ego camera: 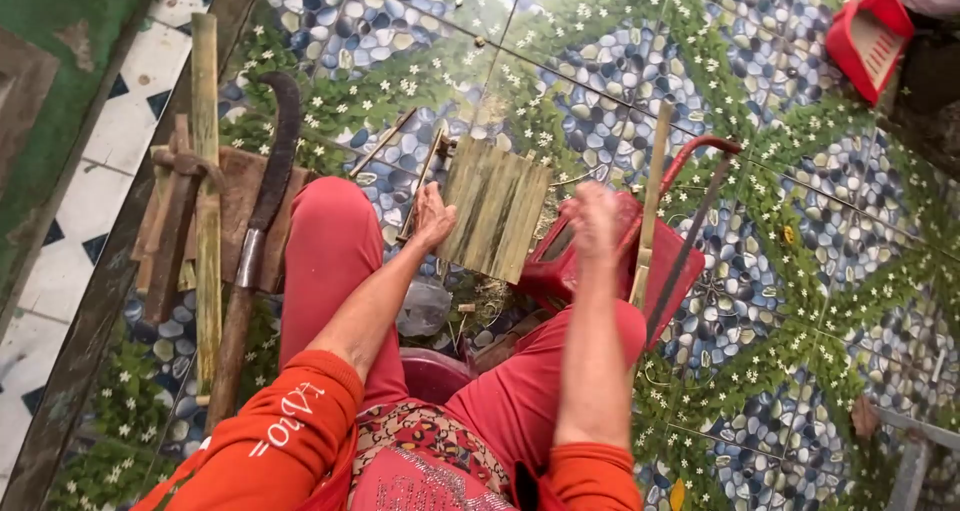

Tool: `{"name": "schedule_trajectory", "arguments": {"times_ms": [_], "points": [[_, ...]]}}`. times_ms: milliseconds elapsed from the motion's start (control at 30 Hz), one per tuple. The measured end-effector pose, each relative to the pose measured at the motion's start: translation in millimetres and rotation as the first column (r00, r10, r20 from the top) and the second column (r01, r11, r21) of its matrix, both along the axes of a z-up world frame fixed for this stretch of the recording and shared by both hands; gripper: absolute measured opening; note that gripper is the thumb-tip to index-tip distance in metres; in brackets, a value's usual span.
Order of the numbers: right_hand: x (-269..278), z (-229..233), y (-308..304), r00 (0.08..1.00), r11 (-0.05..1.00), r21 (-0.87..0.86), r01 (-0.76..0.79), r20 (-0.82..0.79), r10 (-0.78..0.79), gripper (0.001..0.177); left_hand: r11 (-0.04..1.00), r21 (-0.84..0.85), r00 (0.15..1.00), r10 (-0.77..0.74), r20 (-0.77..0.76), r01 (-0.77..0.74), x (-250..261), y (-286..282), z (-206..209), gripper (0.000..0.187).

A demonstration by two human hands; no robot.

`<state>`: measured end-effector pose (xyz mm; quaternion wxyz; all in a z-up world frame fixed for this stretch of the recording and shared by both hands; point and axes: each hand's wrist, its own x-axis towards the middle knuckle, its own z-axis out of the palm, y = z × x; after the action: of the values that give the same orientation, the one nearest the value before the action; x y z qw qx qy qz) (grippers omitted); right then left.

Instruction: Using a hand-held hacksaw to cut a bamboo pole into segments while sitting on a stool.

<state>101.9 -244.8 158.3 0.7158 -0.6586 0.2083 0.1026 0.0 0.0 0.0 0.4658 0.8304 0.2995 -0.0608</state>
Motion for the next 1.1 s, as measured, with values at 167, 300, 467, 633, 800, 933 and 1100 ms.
{"name": "schedule_trajectory", "arguments": {"times_ms": [167,300,467,633,800,933,1100], "points": [[-45.6,-155.7,4.2,0.975,0.786,-0.613,-0.079,-0.21,-0.066,0.059,0.995,-0.098,0.999,0.016,-0.046,-0.021,6.8,5.0,-31.0,0.065],[-82.0,-166.2,6.4,0.952,0.746,-0.64,-0.187,-0.304,-0.022,0.064,0.978,-0.196,0.993,0.049,-0.108,-0.07,9.9,6.5,-58.2,0.072],[-94.7,-185.7,-6.8,0.919,0.737,-0.61,-0.292,-0.392,0.039,0.062,0.963,-0.242,0.984,0.08,-0.16,-0.118,15.7,7.9,-57.1,0.064],[-98.9,-159.1,-3.0,0.919,0.711,-0.62,-0.331,-0.383,0.093,0.062,0.959,-0.221,0.967,0.129,-0.22,-0.179,23.4,8.5,-84.0,0.055],[-104.4,-168.9,-5.3,0.959,0.664,-0.692,-0.285,-0.211,0.191,0.056,0.949,-0.235,0.968,0.165,-0.191,-0.208,24.0,12.1,-80.2,0.055],[-107.7,-179.1,-3.4,0.961,0.617,-0.744,-0.256,-0.125,0.248,0.053,0.95,-0.246,0.973,0.155,-0.168,-0.194,19.6,12.7,-80.4,0.058],[-109.9,-168.9,3.9,0.955,0.533,-0.81,-0.244,-0.105,0.278,0.048,0.923,-0.287,0.963,0.222,-0.152,-0.258,20.0,13.8,-99.3,0.056]]}}
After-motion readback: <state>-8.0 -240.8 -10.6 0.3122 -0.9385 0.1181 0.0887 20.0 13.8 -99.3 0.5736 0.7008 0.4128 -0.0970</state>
